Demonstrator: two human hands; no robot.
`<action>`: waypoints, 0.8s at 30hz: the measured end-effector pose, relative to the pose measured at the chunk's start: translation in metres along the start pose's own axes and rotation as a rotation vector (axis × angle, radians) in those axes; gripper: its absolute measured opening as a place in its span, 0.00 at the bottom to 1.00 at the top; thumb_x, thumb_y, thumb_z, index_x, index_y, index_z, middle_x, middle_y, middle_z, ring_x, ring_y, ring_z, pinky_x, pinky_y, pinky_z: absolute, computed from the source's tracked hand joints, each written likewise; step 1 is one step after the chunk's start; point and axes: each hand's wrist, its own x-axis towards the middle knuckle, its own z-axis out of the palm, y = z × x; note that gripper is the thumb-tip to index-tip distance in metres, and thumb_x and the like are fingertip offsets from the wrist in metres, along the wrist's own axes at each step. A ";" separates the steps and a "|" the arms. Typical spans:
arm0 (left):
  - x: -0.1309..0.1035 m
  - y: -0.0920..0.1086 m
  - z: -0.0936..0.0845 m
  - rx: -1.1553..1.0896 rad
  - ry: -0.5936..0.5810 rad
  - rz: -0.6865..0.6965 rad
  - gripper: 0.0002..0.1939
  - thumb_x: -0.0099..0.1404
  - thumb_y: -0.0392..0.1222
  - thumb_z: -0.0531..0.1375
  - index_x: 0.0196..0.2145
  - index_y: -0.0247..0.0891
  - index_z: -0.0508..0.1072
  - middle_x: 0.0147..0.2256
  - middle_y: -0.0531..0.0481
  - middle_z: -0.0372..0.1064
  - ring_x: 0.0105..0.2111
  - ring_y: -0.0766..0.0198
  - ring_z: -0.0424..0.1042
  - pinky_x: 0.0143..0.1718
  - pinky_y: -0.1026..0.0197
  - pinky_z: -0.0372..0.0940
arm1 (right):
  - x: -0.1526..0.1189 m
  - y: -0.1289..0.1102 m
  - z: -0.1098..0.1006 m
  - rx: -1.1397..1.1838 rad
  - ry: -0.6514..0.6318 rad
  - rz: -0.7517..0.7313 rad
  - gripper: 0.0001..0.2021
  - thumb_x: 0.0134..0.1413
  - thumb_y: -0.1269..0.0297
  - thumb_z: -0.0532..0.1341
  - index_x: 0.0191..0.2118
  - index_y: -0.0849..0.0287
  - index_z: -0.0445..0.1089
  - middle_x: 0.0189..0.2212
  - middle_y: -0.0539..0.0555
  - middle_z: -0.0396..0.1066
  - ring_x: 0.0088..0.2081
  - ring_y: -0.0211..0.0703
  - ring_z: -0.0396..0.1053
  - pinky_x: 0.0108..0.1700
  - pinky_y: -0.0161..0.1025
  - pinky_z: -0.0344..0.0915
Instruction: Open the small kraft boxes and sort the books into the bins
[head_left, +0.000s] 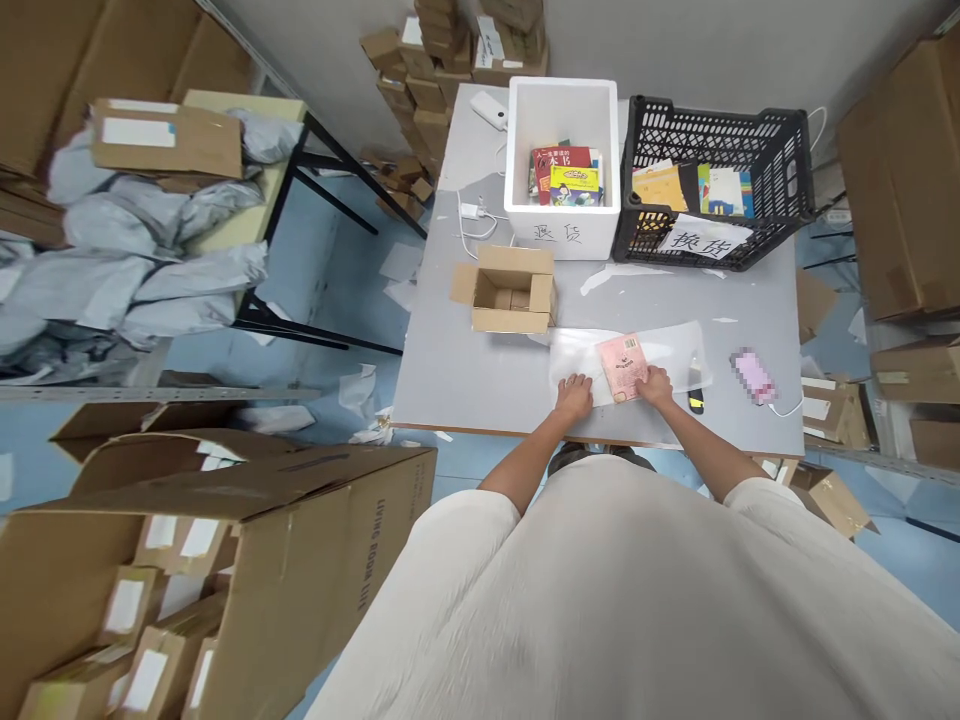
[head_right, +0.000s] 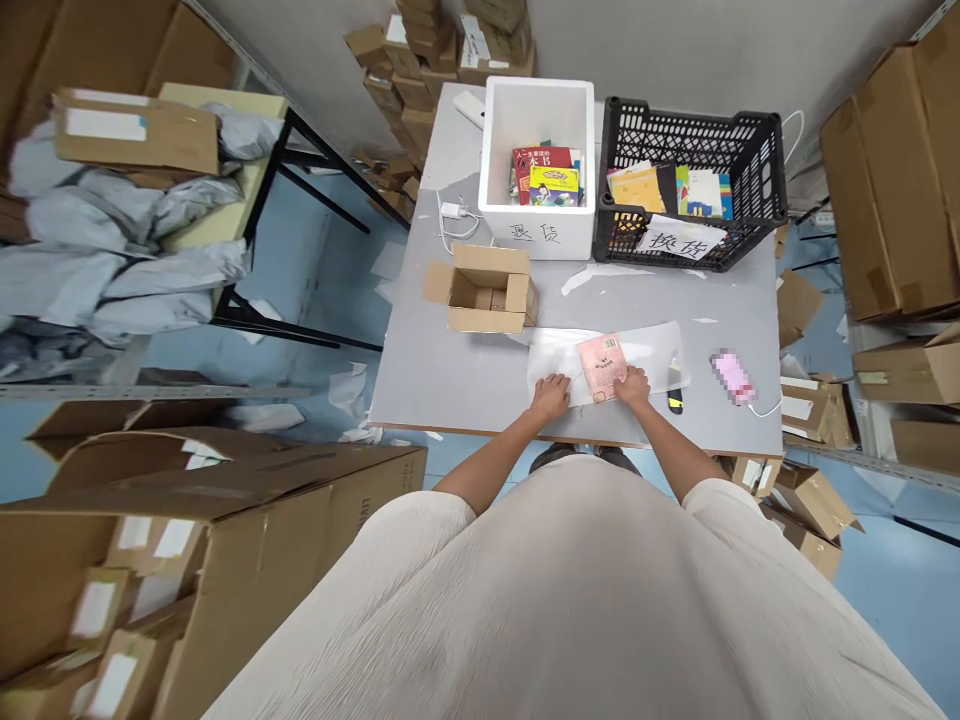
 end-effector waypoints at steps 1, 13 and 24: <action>0.001 0.000 0.001 0.011 -0.002 -0.001 0.23 0.75 0.35 0.56 0.65 0.41 0.71 0.71 0.34 0.64 0.74 0.42 0.58 0.75 0.35 0.48 | 0.001 0.000 0.002 -0.009 0.007 0.013 0.24 0.58 0.59 0.66 0.59 0.59 0.72 0.59 0.69 0.71 0.60 0.66 0.70 0.63 0.60 0.68; 0.006 0.003 0.007 0.064 -0.022 -0.021 0.18 0.74 0.34 0.57 0.58 0.36 0.76 0.65 0.32 0.67 0.67 0.40 0.65 0.66 0.42 0.59 | 0.016 -0.008 0.018 -0.010 0.062 0.149 0.20 0.50 0.59 0.73 0.48 0.56 0.71 0.54 0.66 0.73 0.62 0.68 0.69 0.65 0.67 0.63; 0.010 0.013 0.009 0.173 0.004 -0.058 0.19 0.75 0.32 0.56 0.61 0.34 0.74 0.63 0.30 0.68 0.64 0.41 0.68 0.65 0.43 0.59 | 0.015 0.005 -0.020 0.257 0.050 -0.011 0.18 0.57 0.65 0.61 0.54 0.55 0.72 0.47 0.61 0.82 0.51 0.59 0.77 0.55 0.47 0.72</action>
